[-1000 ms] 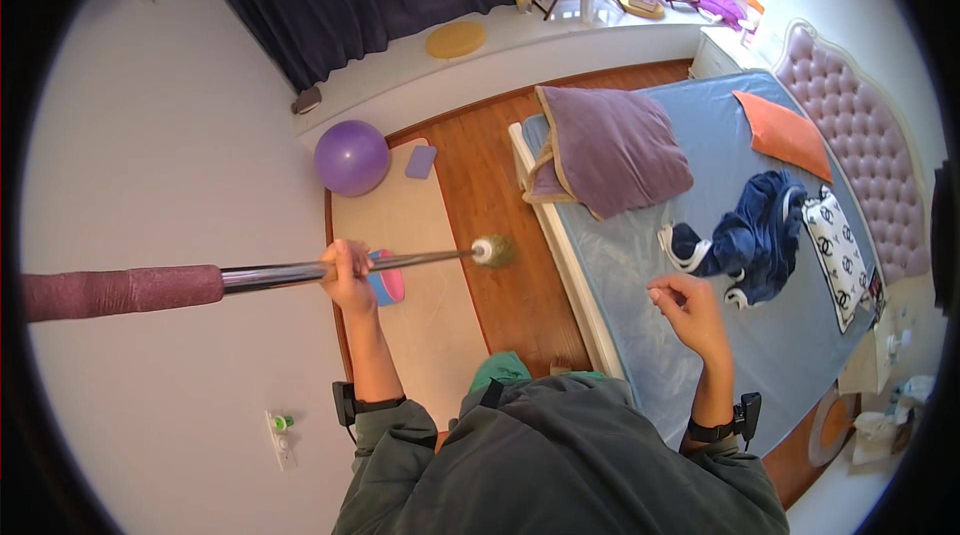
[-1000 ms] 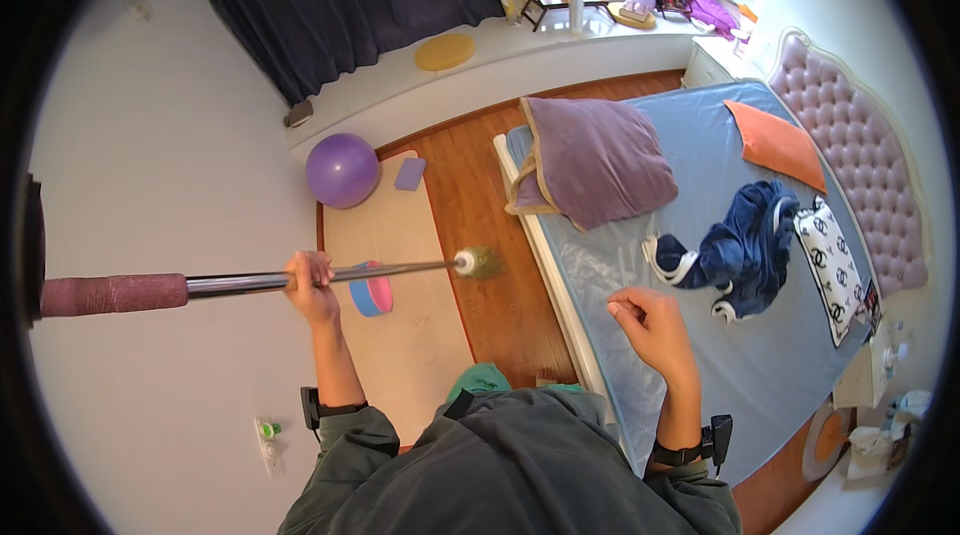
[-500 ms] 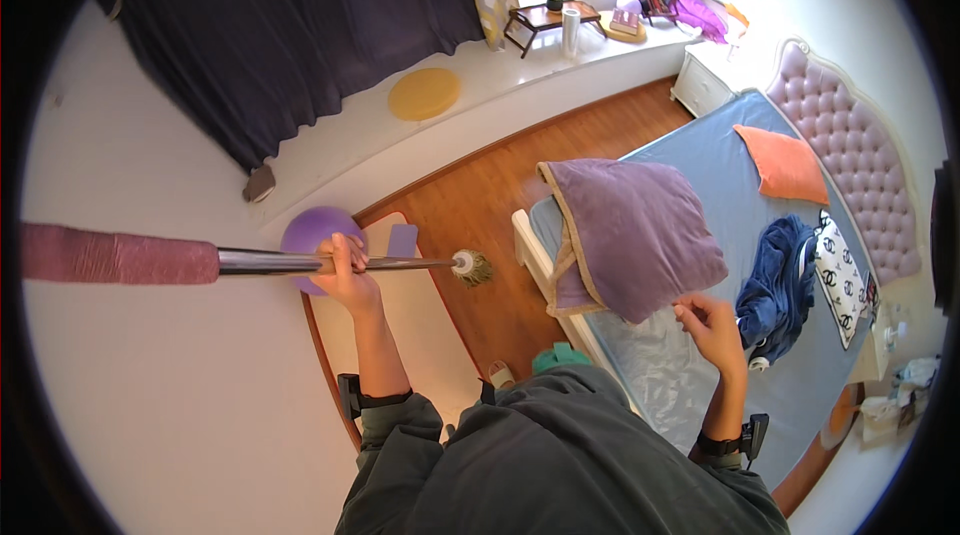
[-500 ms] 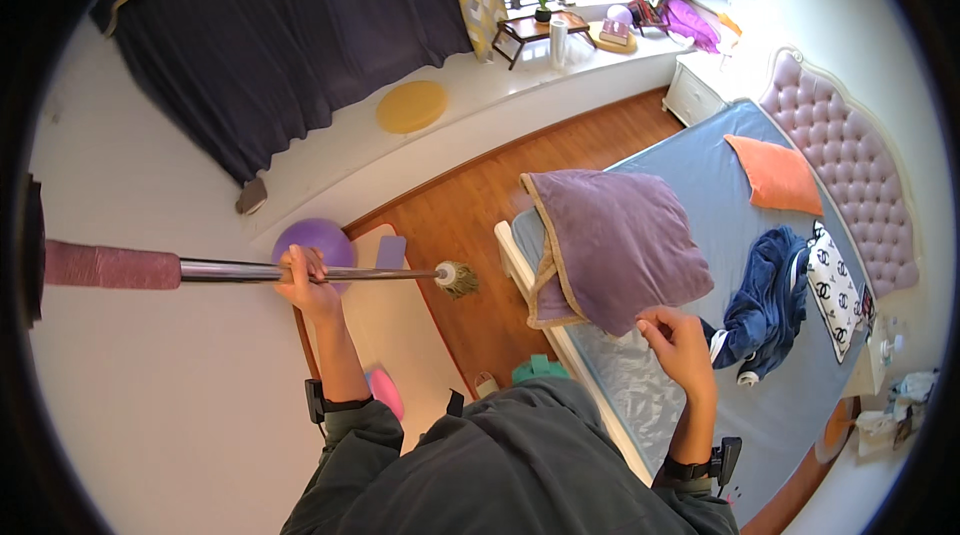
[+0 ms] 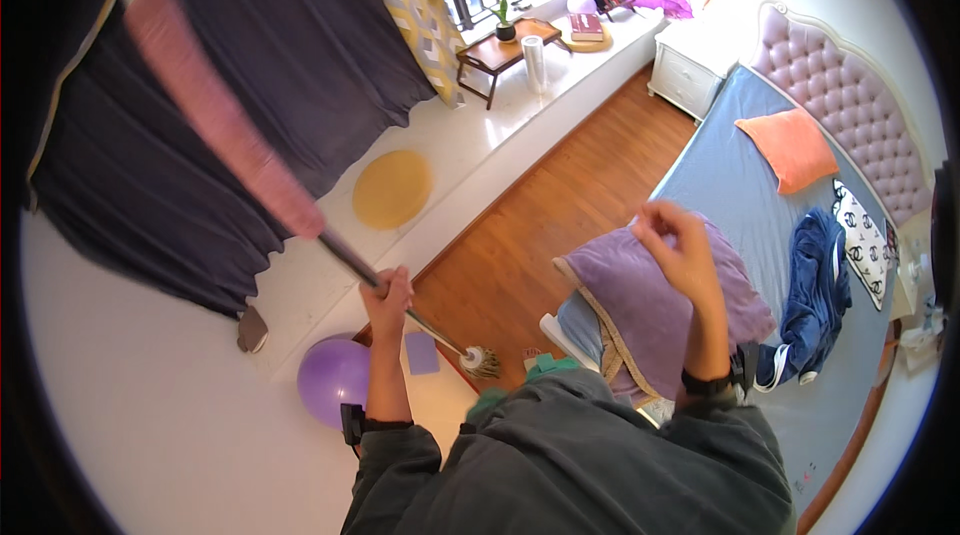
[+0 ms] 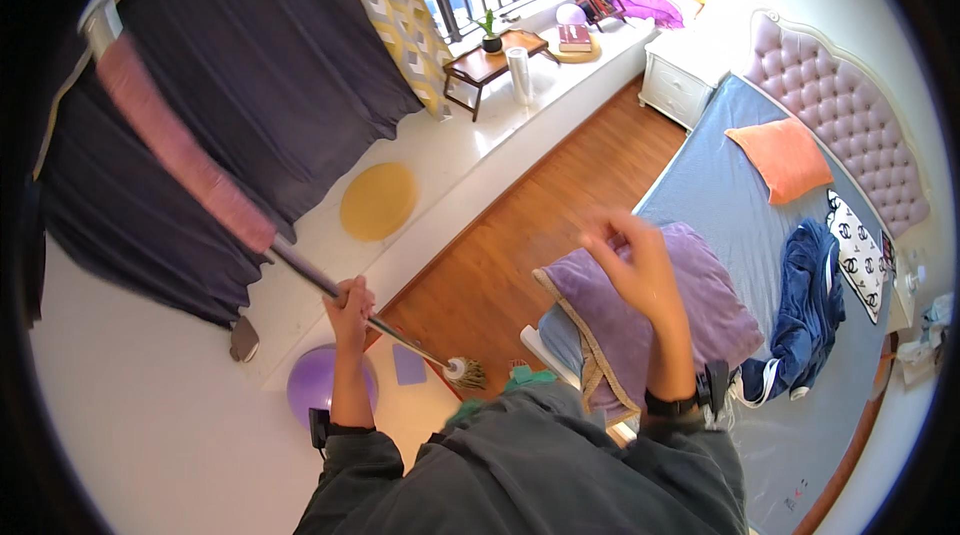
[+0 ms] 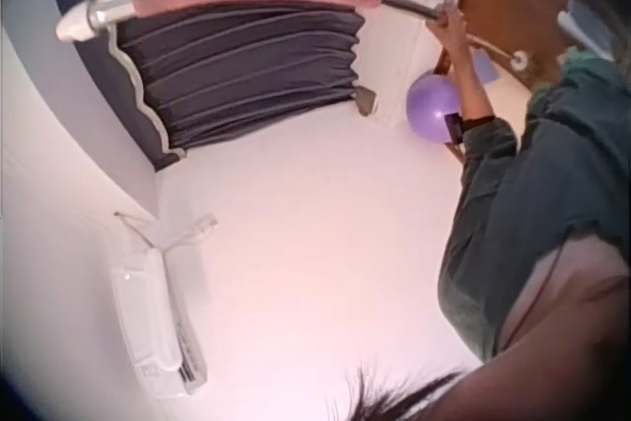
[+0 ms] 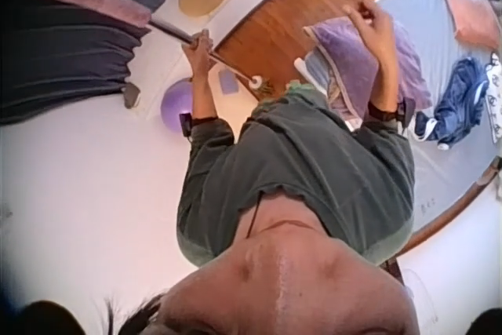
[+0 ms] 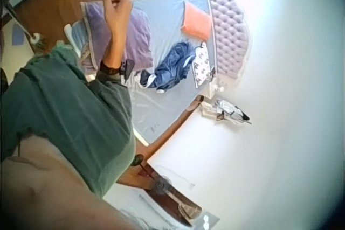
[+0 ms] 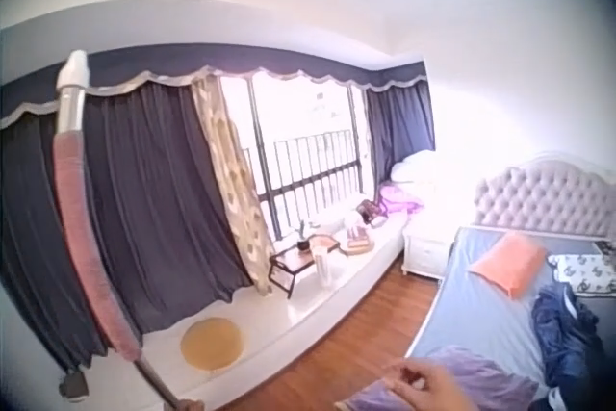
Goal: Mopping a bedroom floor and organizing exercise equipment such as a yoga mat and ball.
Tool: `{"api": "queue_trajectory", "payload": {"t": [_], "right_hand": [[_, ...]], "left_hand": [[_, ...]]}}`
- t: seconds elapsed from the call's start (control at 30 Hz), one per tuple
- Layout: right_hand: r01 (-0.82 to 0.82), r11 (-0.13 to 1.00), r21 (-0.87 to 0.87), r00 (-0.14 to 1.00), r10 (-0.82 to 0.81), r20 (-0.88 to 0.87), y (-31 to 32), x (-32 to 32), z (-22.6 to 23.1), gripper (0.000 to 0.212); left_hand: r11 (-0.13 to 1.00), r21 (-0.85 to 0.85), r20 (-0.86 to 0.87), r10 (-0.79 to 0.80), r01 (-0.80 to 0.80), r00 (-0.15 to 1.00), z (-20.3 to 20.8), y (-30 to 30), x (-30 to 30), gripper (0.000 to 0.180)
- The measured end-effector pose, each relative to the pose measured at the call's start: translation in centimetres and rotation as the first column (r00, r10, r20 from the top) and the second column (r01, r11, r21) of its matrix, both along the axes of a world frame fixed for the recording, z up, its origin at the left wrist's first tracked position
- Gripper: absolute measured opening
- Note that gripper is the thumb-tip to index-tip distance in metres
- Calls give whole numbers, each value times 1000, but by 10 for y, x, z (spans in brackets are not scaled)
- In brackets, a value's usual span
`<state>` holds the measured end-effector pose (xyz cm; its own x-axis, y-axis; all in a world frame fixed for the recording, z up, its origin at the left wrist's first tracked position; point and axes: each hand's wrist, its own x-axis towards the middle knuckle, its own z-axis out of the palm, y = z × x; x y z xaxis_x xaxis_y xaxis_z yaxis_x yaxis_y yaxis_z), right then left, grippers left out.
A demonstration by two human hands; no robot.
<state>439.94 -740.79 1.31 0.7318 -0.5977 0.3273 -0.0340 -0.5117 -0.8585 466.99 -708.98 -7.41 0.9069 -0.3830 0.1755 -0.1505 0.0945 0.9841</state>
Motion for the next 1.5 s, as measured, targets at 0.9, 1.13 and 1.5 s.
{"api": "queue_trajectory", "payload": {"t": [0.9,1.13,1.5], "right_hand": [[260,955,141,560,-268,784,-157,200,176,39],[379,899,220,473,-393,789,-278,202,104,38],[466,746,476,692,-643,329,-474,244,-21,28]], "left_hand": [[127,884,-36,-941,449,337,-64,-202,391,55],[13,985,160,-458,-173,874,-86,-157,490,31],[624,671,713,-393,-401,581,96,-443,501,10]]}}
